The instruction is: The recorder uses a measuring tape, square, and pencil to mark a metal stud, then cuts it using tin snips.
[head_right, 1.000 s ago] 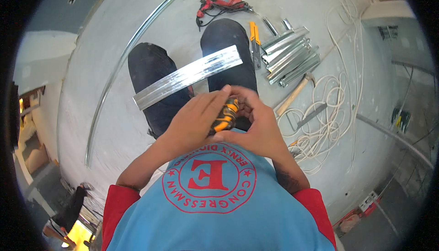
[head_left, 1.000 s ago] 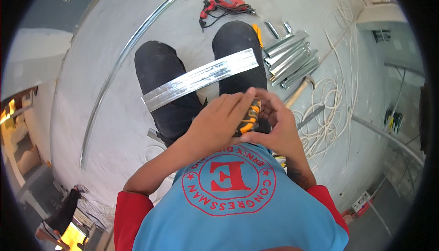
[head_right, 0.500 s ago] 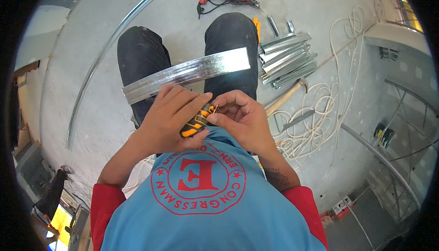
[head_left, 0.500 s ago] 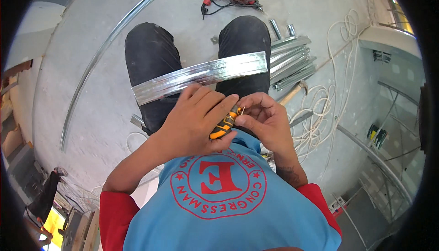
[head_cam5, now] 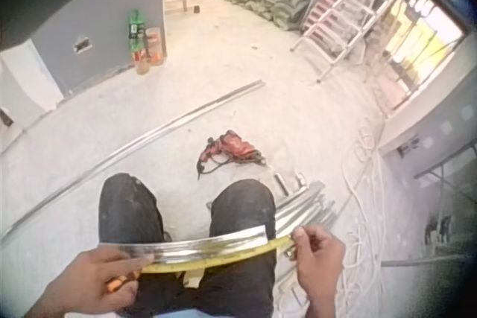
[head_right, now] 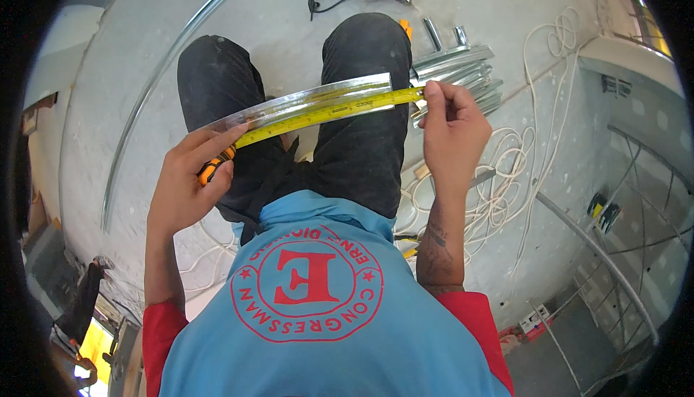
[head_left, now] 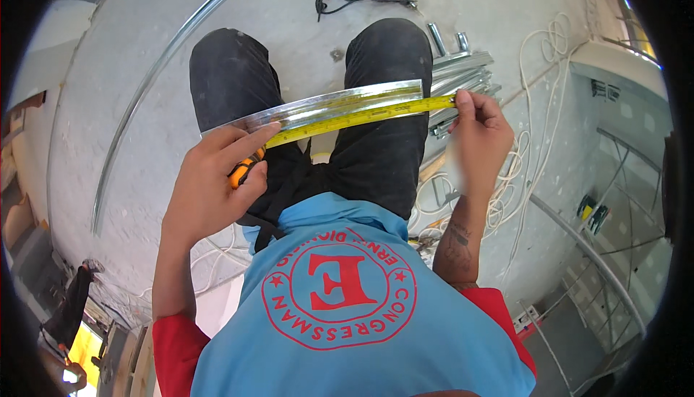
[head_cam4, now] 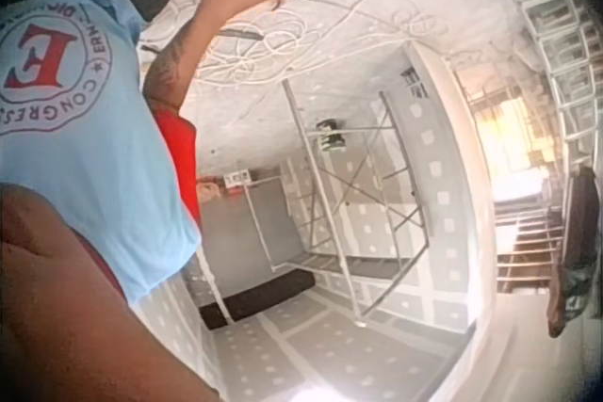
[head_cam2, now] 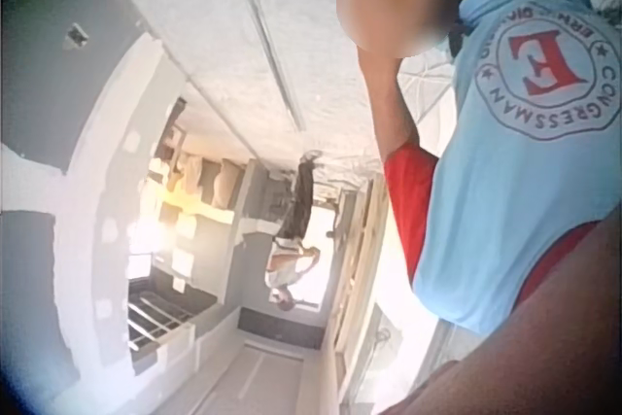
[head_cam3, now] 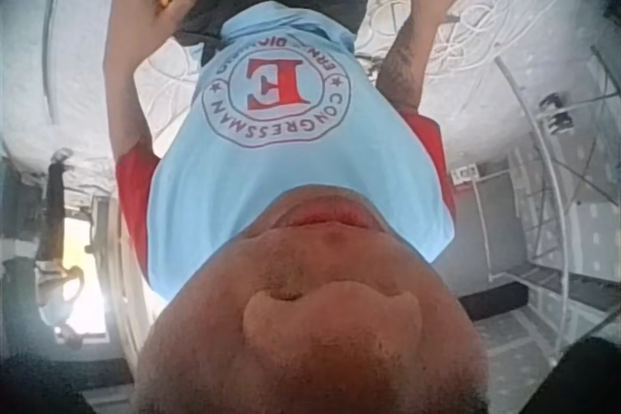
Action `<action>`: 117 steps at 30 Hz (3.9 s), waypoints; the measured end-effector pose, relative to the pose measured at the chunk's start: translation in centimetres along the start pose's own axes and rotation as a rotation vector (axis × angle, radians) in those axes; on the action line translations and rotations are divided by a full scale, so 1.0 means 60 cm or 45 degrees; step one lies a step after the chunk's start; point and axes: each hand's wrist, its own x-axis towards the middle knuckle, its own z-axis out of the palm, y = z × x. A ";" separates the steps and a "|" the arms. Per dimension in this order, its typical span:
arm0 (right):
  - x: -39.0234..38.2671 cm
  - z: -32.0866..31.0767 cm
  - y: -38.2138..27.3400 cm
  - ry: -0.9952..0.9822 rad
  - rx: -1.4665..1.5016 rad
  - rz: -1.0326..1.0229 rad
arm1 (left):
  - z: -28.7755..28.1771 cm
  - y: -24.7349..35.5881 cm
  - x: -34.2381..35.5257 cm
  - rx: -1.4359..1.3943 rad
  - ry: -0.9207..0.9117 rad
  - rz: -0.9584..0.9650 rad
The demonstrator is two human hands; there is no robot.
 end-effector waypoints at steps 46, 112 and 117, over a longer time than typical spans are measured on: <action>-0.020 0.064 0.040 -0.118 0.098 0.129 | 0.010 -0.042 0.005 -0.110 0.116 -0.035; -0.010 0.063 0.052 -0.201 0.265 0.078 | 0.117 0.051 0.078 0.460 0.217 0.268; -0.009 0.064 0.054 -0.179 0.265 0.071 | 0.121 0.055 0.077 0.505 0.250 0.275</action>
